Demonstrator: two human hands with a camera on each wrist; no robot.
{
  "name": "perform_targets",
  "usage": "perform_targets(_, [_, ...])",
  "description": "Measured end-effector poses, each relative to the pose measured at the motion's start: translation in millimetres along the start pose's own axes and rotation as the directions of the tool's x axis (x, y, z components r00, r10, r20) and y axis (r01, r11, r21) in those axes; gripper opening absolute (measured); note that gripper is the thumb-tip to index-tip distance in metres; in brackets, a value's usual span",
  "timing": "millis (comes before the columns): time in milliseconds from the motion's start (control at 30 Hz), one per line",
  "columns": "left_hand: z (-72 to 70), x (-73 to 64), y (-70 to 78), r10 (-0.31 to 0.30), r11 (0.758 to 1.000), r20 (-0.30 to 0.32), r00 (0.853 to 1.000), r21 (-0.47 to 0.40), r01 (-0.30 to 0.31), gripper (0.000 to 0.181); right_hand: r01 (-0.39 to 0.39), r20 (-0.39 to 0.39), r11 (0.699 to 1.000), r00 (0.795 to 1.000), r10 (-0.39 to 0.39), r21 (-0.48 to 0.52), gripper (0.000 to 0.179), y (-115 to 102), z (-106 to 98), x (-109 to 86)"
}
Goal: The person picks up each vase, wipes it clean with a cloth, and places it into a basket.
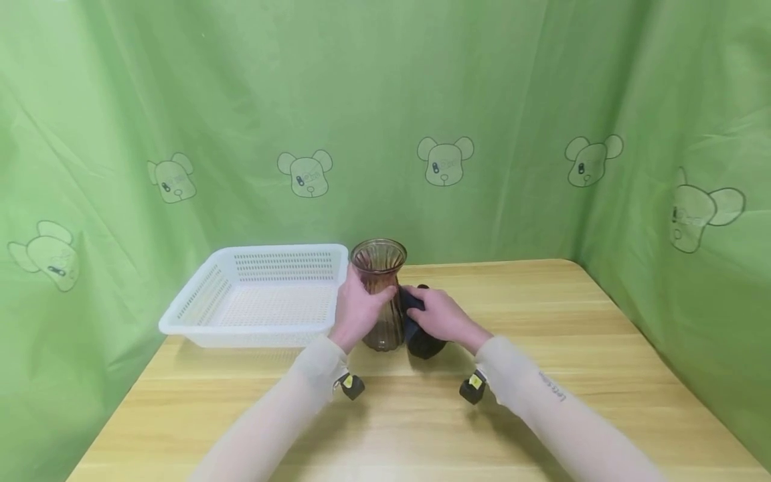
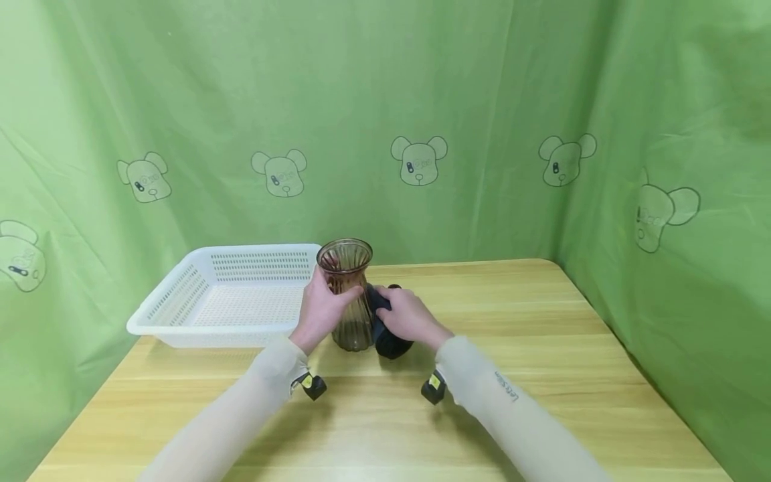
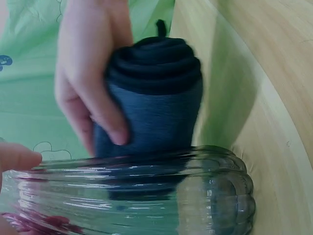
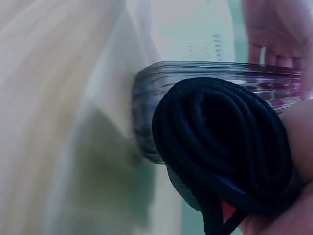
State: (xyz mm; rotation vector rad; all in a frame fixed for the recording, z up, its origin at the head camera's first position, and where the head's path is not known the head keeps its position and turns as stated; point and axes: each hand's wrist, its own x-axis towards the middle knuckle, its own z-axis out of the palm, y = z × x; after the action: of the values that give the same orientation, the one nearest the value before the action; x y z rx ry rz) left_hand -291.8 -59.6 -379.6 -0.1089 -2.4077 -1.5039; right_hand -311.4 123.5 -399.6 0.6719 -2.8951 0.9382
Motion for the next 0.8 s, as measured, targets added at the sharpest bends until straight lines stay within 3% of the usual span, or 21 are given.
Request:
perform_targets(233, [0.3, -0.5, 1.0, 0.012, 0.998, 0.077, 0.997, -0.055, -0.008, 0.065, 0.035, -0.065, 0.998, 0.997, -0.031, 0.059, 0.05, -18.2, -30.4, 5.3])
perform_targets(367, [1.7, 1.2, -1.0, 0.039, 0.995, 0.089, 0.995, -0.09, -0.031, 0.061, 0.051, -0.072, 0.997, 0.996, -0.047, 0.052, 0.05, -23.0, -36.5, 6.7])
perform_targets(667, [2.8, 3.5, -3.2, 0.094, 0.976, 0.094, 0.991, -0.204, -0.073, 0.059, 0.038, 0.045, 0.994, 0.998, -0.034, -0.102, 0.053, -7.0, -8.0, 4.3])
perform_targets(800, [4.3, 1.7, -3.1, 0.071, 0.975, 0.075, 0.995, -0.215, -0.053, 0.065, -0.002, 0.111, 0.989, 0.994, 0.018, -0.145, 0.054, 2.9, 7.4, 0.7])
